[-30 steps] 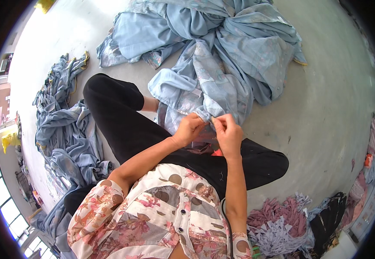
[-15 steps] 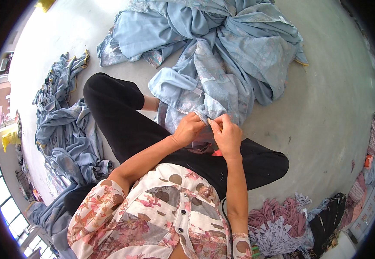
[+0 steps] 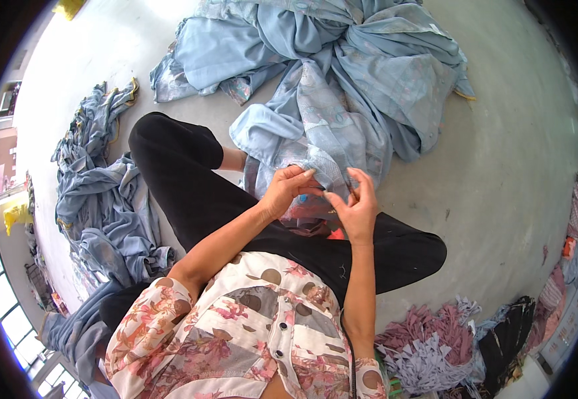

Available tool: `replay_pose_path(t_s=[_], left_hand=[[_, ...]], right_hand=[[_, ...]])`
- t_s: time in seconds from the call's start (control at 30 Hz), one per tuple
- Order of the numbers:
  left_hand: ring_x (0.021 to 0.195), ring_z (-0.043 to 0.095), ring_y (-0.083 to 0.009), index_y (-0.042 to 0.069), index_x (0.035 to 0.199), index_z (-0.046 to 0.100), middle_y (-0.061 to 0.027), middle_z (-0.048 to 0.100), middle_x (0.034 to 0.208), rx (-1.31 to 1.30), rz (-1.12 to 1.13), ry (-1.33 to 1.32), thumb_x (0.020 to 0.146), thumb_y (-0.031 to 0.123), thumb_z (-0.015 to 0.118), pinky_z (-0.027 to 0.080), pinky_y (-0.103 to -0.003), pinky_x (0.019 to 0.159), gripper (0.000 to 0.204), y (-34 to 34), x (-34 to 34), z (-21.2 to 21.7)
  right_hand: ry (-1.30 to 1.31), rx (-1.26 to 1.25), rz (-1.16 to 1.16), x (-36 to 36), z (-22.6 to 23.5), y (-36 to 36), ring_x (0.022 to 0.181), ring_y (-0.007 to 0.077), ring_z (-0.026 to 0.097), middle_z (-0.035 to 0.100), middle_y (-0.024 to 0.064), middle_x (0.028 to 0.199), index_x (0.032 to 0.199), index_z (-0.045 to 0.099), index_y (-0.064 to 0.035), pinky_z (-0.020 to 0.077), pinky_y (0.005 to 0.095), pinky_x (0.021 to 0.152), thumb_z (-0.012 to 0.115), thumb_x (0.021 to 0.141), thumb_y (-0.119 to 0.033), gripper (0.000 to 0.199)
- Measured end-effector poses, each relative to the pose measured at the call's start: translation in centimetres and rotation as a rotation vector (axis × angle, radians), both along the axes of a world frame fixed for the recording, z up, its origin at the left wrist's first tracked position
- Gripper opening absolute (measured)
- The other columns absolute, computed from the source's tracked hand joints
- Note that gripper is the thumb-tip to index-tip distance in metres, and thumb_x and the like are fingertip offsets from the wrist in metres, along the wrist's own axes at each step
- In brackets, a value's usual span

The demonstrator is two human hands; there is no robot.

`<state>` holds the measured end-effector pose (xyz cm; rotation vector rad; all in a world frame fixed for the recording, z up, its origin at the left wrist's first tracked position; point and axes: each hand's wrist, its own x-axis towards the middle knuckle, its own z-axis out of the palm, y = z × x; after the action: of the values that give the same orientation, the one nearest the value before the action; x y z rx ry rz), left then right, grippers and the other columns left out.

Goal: The person sits on the floor and uses scissors to cut strips from a large piece of light blue fabric. They repeatedly fold and cut sections of the fabric, creating a pile of cut strips.

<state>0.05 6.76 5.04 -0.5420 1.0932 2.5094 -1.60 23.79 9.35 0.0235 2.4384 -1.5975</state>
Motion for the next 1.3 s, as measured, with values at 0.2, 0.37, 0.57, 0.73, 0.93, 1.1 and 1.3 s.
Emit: replay_pose_path(t_s=[0.2, 0.37, 0.57, 0.73, 0.93, 1.1, 1.3], left_hand=[[0.079, 0.062, -0.0189, -0.002, 0.091, 0.060, -0.0108, 0.063, 0.087, 0.051, 0.058, -0.010, 0.087, 0.015, 0.056, 0.053, -0.030, 0.072, 0.018, 0.1, -0.2, 0.5], [0.079, 0.062, -0.0196, -0.001, 0.083, 0.058, -0.0095, 0.062, 0.083, 0.059, 0.091, -0.060, 0.086, 0.015, 0.057, 0.053, -0.033, 0.073, 0.016, -0.5, 0.0, 0.0], [0.079, 0.064, -0.0212, 0.003, 0.079, 0.055, -0.0103, 0.062, 0.082, 0.150, 0.087, -0.059, 0.088, 0.011, 0.054, 0.053, -0.038, 0.076, 0.012, -0.6, -0.2, 0.3], [0.079, 0.064, -0.0227, 0.000, 0.082, 0.055, -0.0120, 0.062, 0.081, 0.200, 0.102, -0.054, 0.087, 0.013, 0.055, 0.054, -0.036, 0.073, 0.014, -0.5, -0.1, 0.5], [0.077, 0.064, -0.0231, -0.002, 0.082, 0.055, -0.0139, 0.062, 0.082, 0.110, 0.056, -0.067, 0.087, 0.015, 0.057, 0.054, -0.033, 0.071, 0.017, -0.3, 0.0, 0.5], [0.080, 0.064, -0.0228, -0.002, 0.084, 0.056, -0.0144, 0.063, 0.085, 0.105, 0.032, -0.063, 0.087, 0.015, 0.056, 0.053, -0.033, 0.073, 0.017, -0.4, 0.2, 0.6], [0.083, 0.063, -0.0213, -0.002, 0.088, 0.058, -0.0131, 0.063, 0.087, 0.043, -0.012, -0.040, 0.088, 0.015, 0.054, 0.052, -0.034, 0.075, 0.017, -0.3, 0.0, 0.6]], right_hand=[[0.057, 0.245, 0.017, 0.6, -6.8, 0.2, 0.081, 0.0165, 0.061, 0.055, 0.0112, 0.112, 0.110, 0.051, -0.0013, 0.0479, 0.0276, 0.068, 0.072, 0.069, -0.008, 0.047], [0.033, -0.027, -0.080, 0.4, -4.0, 0.9, 0.073, 0.0106, 0.058, 0.061, 0.0075, 0.097, 0.105, 0.053, 0.0006, 0.0460, 0.0235, 0.063, 0.065, 0.074, -0.004, 0.034], [0.367, 0.323, 0.060, 0.2, 0.8, -1.1, 0.070, 0.0287, 0.062, 0.062, 0.0132, 0.079, 0.096, 0.053, -0.0039, 0.0459, 0.0362, 0.058, 0.057, 0.085, -0.016, 0.017], [0.364, 0.277, 0.073, 0.0, -0.5, -1.6, 0.062, 0.0288, 0.061, 0.062, 0.0114, 0.071, 0.088, 0.052, -0.0052, 0.0452, 0.0368, 0.053, 0.059, 0.085, -0.021, 0.017], [0.410, 0.327, 0.107, -0.3, -1.0, -1.8, 0.059, 0.0292, 0.060, 0.061, 0.0105, 0.068, 0.087, 0.053, -0.0058, 0.0445, 0.0376, 0.050, 0.060, 0.084, -0.021, 0.017], [0.247, 0.075, -0.046, -0.4, -1.5, -1.4, 0.052, 0.0174, 0.053, 0.056, 0.0042, 0.063, 0.088, 0.053, -0.0040, 0.0401, 0.0282, 0.048, 0.059, 0.085, -0.020, 0.018], [0.066, -0.192, -0.084, -1.5, -1.7, -1.7, 0.056, 0.0013, 0.034, 0.040, -0.0060, 0.064, 0.097, 0.053, 0.0004, 0.0271, 0.0174, 0.048, 0.065, 0.081, -0.012, 0.024]])
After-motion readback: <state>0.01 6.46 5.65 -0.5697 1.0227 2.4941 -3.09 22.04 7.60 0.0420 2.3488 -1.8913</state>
